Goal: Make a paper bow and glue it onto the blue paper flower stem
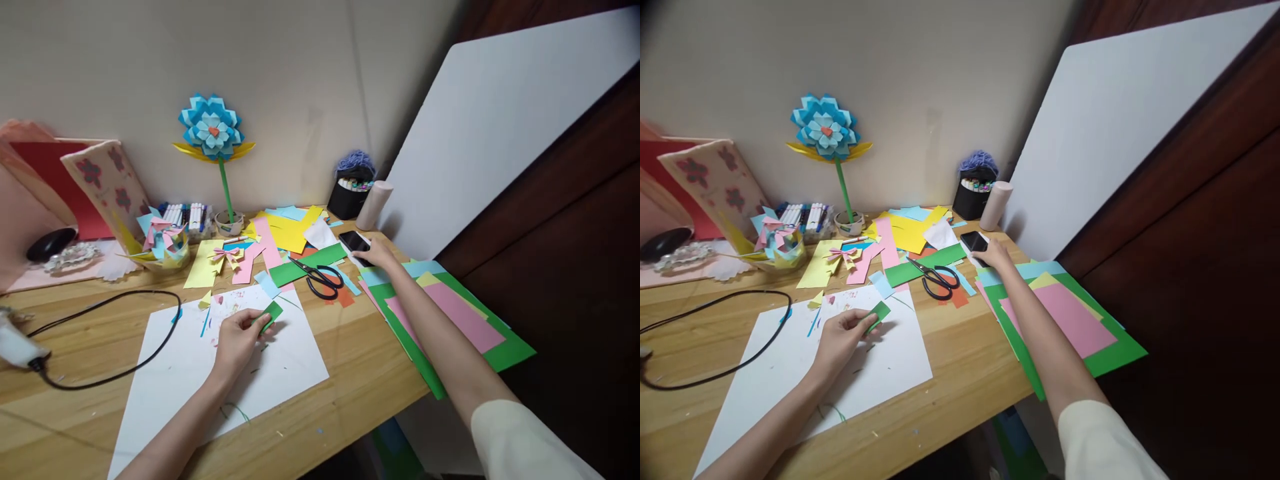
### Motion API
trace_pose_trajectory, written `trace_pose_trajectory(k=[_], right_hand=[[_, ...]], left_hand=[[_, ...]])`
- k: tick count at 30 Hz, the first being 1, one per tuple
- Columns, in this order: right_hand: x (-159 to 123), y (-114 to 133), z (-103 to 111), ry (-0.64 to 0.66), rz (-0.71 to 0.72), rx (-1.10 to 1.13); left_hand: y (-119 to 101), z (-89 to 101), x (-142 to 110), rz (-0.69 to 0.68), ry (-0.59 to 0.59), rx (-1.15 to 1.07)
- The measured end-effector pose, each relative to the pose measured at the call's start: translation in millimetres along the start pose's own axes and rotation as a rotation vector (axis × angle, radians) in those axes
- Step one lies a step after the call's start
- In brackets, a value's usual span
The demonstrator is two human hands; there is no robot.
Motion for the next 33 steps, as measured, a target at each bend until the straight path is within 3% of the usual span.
trace_pose_trajectory(k=[4,9,12,16,19,20,22,24,28,33], right_hand=[[6,-22,-9,-0.011,-0.038,-0.087],[5,-25,-11,-0.042,-0.029,-0.122],[-4,-11,-9,-0.060,0.003,-0.115],[-44,39,-27,-0.084,0.158,-0.063],[-96,86,-58,0.080,0.341,0.021],[-114,100,-69,0.195,0.409,0.070],[-149,121,-92,0.622,0.474,0.306],[-172,129,-106,0.819,0.422,0.426],[-183,123,-116,0.848,0.368,0.545],[-179,117,-113,0.821,0.312,0.596]], left_hand=[[0,0.4,1,-0.008,-0.004,0.033],[5,1.0,3,-0.003,0.007,0.045],[5,1.4,3,-0.010,0.008,0.044],[3,2.6,2,-0.029,-0.035,0.014],[2,4.1,3,-0.055,-0.080,-0.023],[2,4.8,3,-0.066,-0.093,-0.030],[2,6.0,3,-0.088,-0.100,-0.040],[2,6.9,3,-0.111,-0.082,-0.036],[4,8.3,5,-0.150,-0.040,0.014],[9,7.5,6,-0.186,0.013,0.097]])
Point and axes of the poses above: each hand's wrist, its own x-axis towards the middle knuckle, its own z-axis out of the back of the hand, y = z × x, the point moved 2 cm from there along x, towards the middle knuckle, and after that the axes turned 7 degrees about y, right-handed, at the moved point
